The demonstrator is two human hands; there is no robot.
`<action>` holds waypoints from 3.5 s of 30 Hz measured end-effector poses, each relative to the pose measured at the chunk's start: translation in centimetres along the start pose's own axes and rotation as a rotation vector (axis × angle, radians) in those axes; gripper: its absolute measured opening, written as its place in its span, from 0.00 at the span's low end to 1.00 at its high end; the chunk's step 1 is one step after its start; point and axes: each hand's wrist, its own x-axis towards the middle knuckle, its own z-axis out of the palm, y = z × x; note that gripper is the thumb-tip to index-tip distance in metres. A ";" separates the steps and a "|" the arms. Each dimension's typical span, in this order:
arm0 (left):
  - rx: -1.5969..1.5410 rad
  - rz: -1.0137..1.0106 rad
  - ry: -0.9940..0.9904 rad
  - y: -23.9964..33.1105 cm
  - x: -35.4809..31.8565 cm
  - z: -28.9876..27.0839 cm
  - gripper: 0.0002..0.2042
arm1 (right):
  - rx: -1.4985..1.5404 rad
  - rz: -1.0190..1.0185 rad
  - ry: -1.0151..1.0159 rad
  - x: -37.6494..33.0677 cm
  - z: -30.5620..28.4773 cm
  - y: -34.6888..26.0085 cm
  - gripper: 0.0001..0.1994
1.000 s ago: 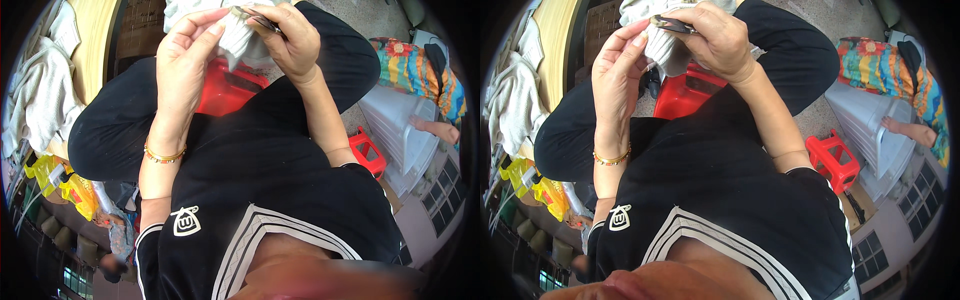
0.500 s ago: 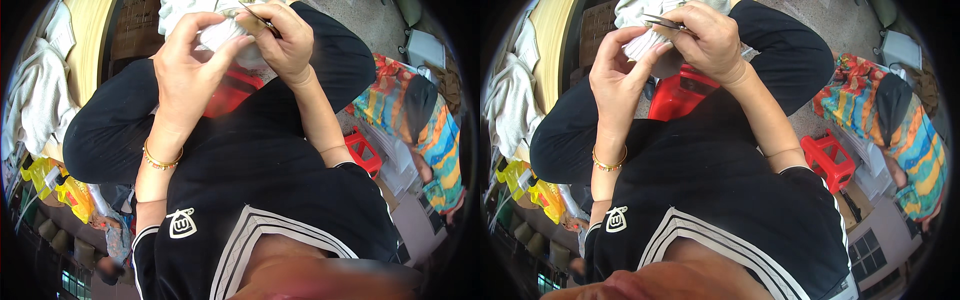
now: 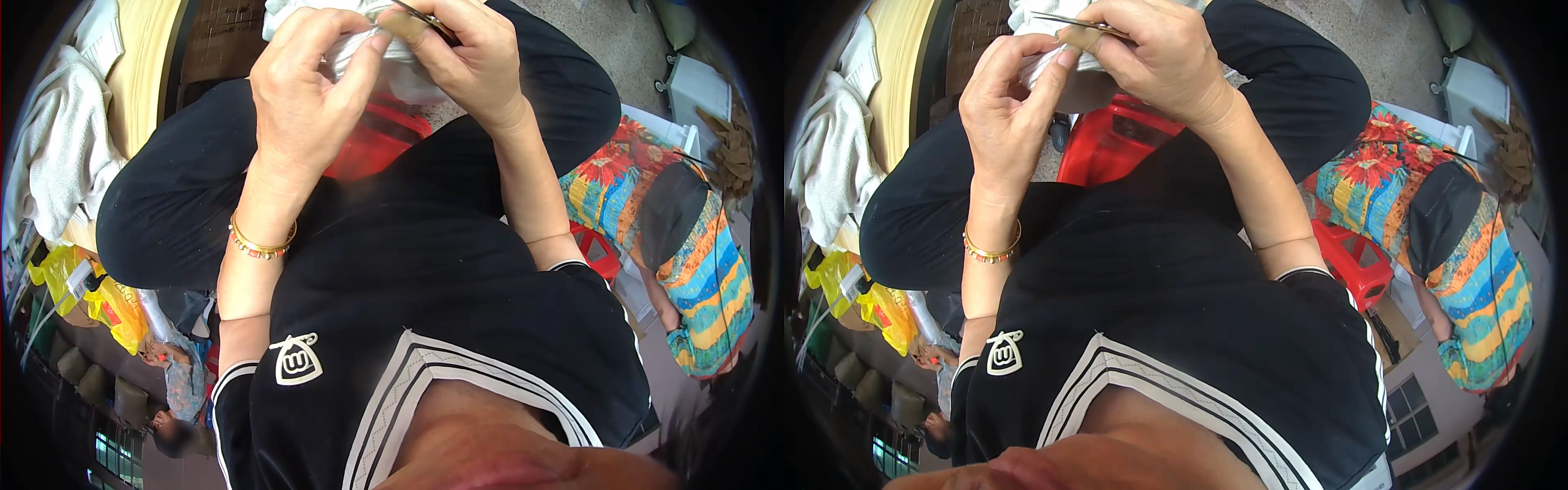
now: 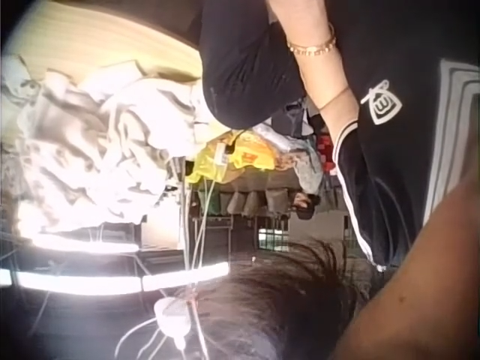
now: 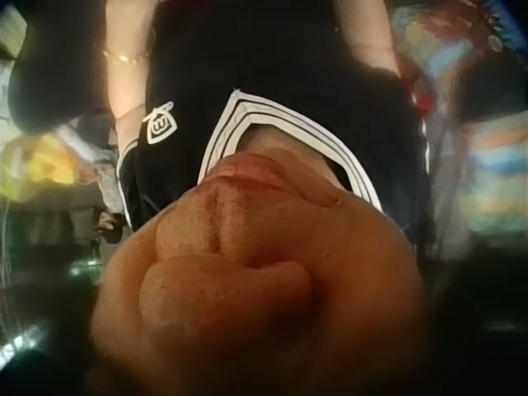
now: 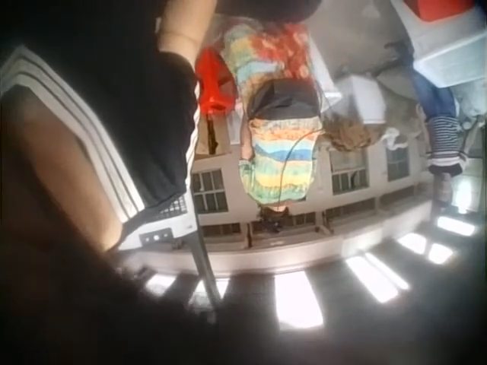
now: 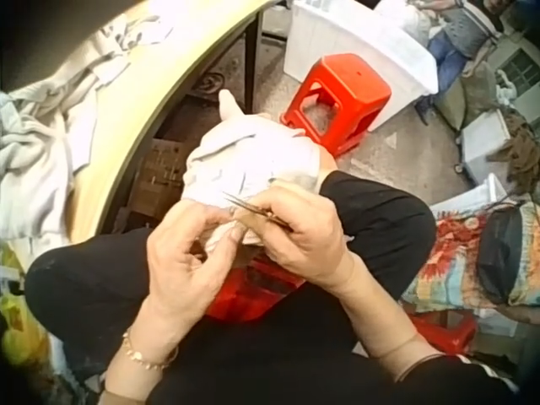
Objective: Trim loose threads from white knitted sweaters using a pair of scissors.
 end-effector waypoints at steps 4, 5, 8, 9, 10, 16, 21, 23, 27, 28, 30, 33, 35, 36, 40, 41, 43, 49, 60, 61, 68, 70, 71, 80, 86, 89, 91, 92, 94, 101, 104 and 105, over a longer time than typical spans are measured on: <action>-0.071 -0.026 0.029 0.1 -0.6 0.7 0.07 | -0.032 0.022 0.013 -0.2 -0.1 -0.9 0.04; -0.024 0.006 0.027 0.2 -0.7 0.7 0.07 | -0.027 0.037 0.009 -0.3 -0.2 -1.1 0.04; 0.050 0.009 -0.004 0.9 -0.8 0.6 0.06 | -0.074 0.025 -0.016 -1.0 -0.5 -0.8 0.04; 0.080 -0.026 -0.028 1.1 -0.9 0.6 0.06 | -0.077 0.026 -0.008 -1.3 -0.6 -0.9 0.04; 0.083 -0.021 -0.033 0.9 -1.2 0.7 0.06 | -0.065 0.033 -0.005 -1.7 -0.5 -1.0 0.04; 0.073 0.168 0.024 0.2 -2.1 1.8 0.05 | -0.017 -0.119 0.112 -3.2 -0.3 -0.7 0.05; -0.061 -0.019 0.049 0.1 -3.0 2.4 0.04 | -0.014 0.155 0.064 -4.5 -0.3 -0.8 0.05; -0.114 -0.092 0.032 0.2 -3.1 2.4 0.03 | 0.020 -0.196 0.173 -4.3 0.1 0.3 0.04; -0.448 -0.454 -0.025 0.8 -3.0 2.0 0.03 | -0.101 0.050 0.071 -4.5 -0.5 -0.8 0.03; -0.444 -0.453 -0.031 0.9 -2.8 1.9 0.03 | -0.139 -0.133 0.123 -4.2 -0.2 0.1 0.04; -0.576 -0.593 -0.072 1.0 -2.4 1.7 0.03 | -0.177 -0.312 0.184 -4.5 -0.3 0.6 0.04; -0.640 -0.641 -0.116 0.5 -2.5 0.9 0.02 | -0.140 -0.002 0.053 -4.8 -0.4 -0.5 0.05; -0.684 -0.638 -0.109 -0.2 -2.4 0.9 0.02 | -0.117 -0.219 0.132 -4.5 0.1 0.4 0.05; -0.746 -0.631 -0.086 -0.3 -2.5 0.9 0.02 | -0.088 -0.194 0.139 -4.6 0.1 0.3 0.04; -0.748 -0.718 -0.060 0.1 -2.6 1.6 0.02 | 0.008 -0.173 0.168 -5.0 0.0 0.8 0.04; -0.733 -0.718 -0.069 0.2 -2.6 1.7 0.02 | 0.014 -0.170 0.184 -5.1 0.0 0.8 0.04; -0.723 -0.678 -0.050 0.2 -2.9 1.9 0.03 | 0.053 -0.169 0.185 -5.3 -0.1 0.9 0.04; -0.583 -0.579 -0.126 -0.1 -3.4 1.6 0.05 | 0.040 -0.130 0.139 -6.0 -0.3 1.5 0.04; -0.584 -0.532 -0.046 0.5 -4.1 2.1 0.05 | 0.081 -0.032 0.098 -6.4 -0.5 0.8 0.06; -0.590 -0.519 -0.042 0.5 -4.1 2.2 0.06 | 0.090 -0.156 0.169 -6.5 -0.2 1.3 0.06; -0.623 -0.412 0.003 -0.4 -4.4 3.1 0.08 | 0.049 0.104 0.010 -6.2 -1.7 -0.7 0.07; -0.642 -0.413 0.018 -0.3 -4.2 2.9 0.08 | 0.007 0.094 0.039 -6.3 -2.1 -1.3 0.11; -0.661 -0.414 0.028 -0.3 -4.1 2.9 0.08 | 0.007 0.090 0.032 -6.3 -2.4 -1.9 0.11; -0.483 -0.258 0.020 0.2 -3.7 2.8 0.08 | -0.036 -0.450 0.410 -7.1 -0.5 1.2 0.13; -0.322 -0.159 0.069 0.2 -3.9 3.0 0.06 | -0.256 -0.110 0.148 -6.1 -2.8 -4.0 0.10; -0.209 -0.072 0.080 -0.2 -3.8 3.0 0.06 | -0.371 0.196 -0.097 -5.8 -3.9 -5.9 0.09; -0.178 -0.037 0.073 -0.4 -3.8 3.1 0.06 | -0.369 0.208 -0.093 -5.8 -3.8 -6.1 0.09; -0.144 -0.005 0.072 -0.5 -3.9 3.1 0.06 | -0.385 0.213 -0.102 -5.8 -3.8 -6.2 0.09; -0.130 0.010 0.067 -0.4 -3.9 3.0 0.06 | -0.399 0.219 -0.107 -5.8 -3.8 -6.2 0.08; -0.215 -0.013 0.061 0.1 -4.0 3.3 0.05 | -0.254 0.070 0.086 -7.2 -2.2 -2.4 0.08; -0.218 -0.035 0.053 0.2 -4.2 3.0 0.06 | -0.341 -0.063 0.120 -6.7 -3.1 -4.5 0.07; -0.214 -0.036 0.055 0.1 -4.2 3.0 0.06 | -0.373 0.183 -0.077 -6.4 -3.7 -5.5 0.07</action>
